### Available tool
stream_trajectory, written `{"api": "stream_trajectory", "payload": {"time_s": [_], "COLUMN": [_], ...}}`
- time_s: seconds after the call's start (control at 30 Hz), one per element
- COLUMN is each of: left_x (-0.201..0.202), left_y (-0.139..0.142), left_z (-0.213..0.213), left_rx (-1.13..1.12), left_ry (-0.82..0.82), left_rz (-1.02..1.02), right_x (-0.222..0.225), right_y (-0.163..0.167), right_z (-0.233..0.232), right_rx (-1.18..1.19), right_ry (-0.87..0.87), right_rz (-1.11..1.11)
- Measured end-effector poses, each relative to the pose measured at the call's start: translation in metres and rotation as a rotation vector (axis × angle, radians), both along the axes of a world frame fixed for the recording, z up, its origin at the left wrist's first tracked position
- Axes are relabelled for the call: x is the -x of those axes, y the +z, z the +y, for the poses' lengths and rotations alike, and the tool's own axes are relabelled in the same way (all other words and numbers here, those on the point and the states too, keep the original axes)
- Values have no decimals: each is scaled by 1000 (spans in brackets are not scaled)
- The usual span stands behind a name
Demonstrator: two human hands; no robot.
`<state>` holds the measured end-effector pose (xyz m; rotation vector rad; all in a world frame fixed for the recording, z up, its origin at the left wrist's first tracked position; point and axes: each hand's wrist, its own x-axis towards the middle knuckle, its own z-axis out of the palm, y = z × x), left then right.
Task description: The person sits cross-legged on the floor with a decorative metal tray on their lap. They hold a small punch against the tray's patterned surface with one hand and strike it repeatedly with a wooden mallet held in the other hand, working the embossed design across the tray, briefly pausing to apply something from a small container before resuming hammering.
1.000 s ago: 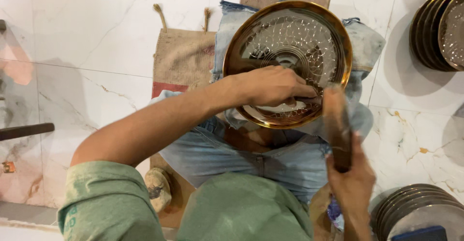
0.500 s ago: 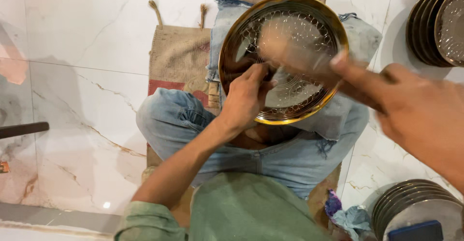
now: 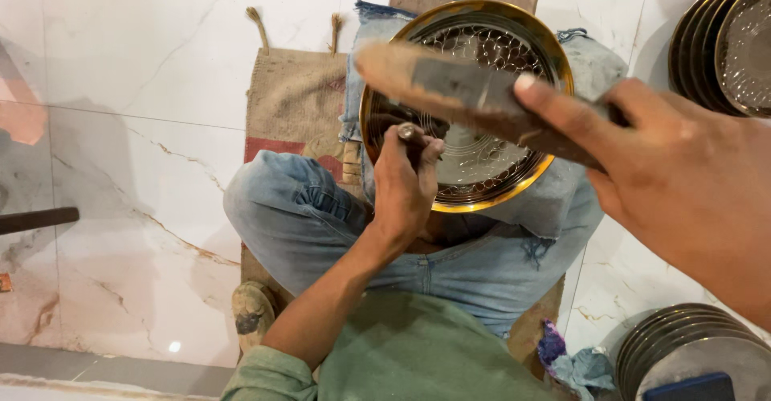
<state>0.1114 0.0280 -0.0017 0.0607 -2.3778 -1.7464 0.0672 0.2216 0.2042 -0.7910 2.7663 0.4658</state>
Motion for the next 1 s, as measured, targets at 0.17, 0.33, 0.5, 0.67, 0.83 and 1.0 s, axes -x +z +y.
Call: {"api": "stream_trajectory", "payload": {"time_s": [0.17, 0.33, 0.5, 0.67, 0.83, 1.0], "left_x": [2, 2, 1, 7, 16, 26], "left_y": [-3, -4, -3, -2, 1, 8], "left_z": [2, 3, 6, 5, 1, -7], "left_rx": [-10, -17, 35, -24, 72, 139], "left_ry": [-10, 28, -13, -80, -210, -436], "left_rz": [-2, -66, 2, -27, -152, 81], "right_x": [7, 19, 21, 13, -1, -21], "right_y": [-2, 7, 7, 8, 8, -20], "right_z": [9, -8, -5, 2, 14, 42], "right_rx": [269, 730, 21, -120, -211, 91], "right_ry": [38, 23, 33, 76, 26, -196], "right_rz": [92, 58, -54, -7, 27, 67]}}
